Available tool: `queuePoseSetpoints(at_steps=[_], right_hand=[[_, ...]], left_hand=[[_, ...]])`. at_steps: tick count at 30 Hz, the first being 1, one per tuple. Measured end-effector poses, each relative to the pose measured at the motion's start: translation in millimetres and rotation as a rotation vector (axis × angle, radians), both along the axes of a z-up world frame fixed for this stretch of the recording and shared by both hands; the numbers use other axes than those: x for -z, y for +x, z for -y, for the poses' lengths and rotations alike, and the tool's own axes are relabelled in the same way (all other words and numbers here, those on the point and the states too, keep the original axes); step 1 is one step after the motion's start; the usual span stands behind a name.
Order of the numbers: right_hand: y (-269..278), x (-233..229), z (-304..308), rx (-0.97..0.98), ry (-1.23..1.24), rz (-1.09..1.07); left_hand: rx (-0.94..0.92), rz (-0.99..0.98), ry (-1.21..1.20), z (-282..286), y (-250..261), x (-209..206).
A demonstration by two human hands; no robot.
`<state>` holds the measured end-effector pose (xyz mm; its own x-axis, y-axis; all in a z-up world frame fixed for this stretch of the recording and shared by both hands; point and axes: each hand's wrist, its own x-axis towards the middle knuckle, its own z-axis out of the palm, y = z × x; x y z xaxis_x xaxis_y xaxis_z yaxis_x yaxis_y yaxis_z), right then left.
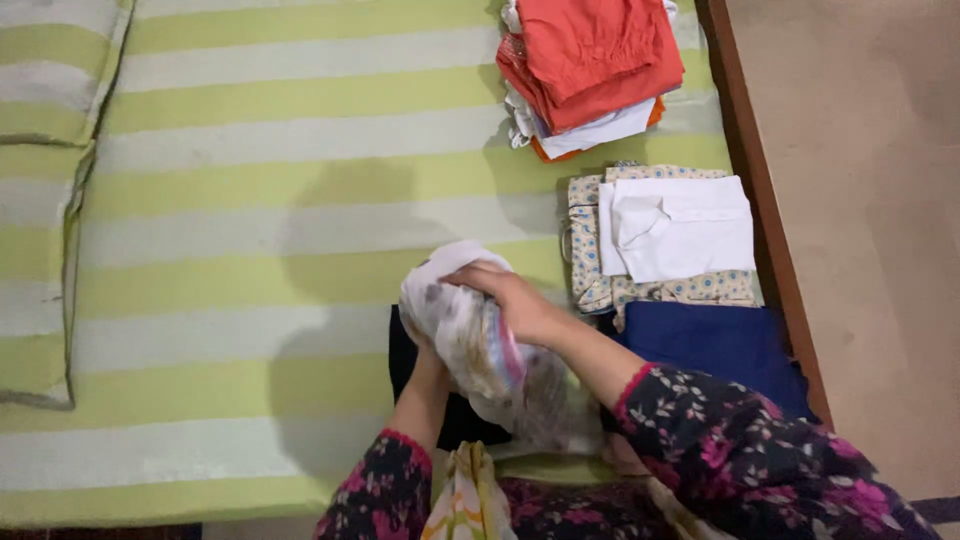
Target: Organizing and sorting folded clothes into piles on a bed.
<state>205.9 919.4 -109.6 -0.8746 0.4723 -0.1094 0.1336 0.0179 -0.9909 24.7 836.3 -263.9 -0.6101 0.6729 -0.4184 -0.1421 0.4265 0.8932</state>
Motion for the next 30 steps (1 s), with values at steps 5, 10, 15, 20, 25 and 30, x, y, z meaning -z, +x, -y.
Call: queuePoseSetpoints(at_steps=[5,10,15,20,25,30], right_hand=[[24,-8,-4,0.087,0.783,0.114],[80,31,-2,0.394,0.758,0.359],[128,63,19,0.640,0.624,0.487],[182,99,27,0.781,0.592,0.566],[248,128,47,1.037,0.417,0.622],[305,156,78,1.390,-0.036,0.483]], left_hand=[[-0.054,-0.467,0.244,-80,-74,64],[-0.050,-0.795,0.457,-178,-91,-5],[0.392,-1.156,0.325,-170,-69,-100],[0.663,-1.120,-0.133,-141,2,-2],[1.040,-0.918,-0.247,-92,132,60],[1.112,-0.243,-0.258,-50,262,142]])
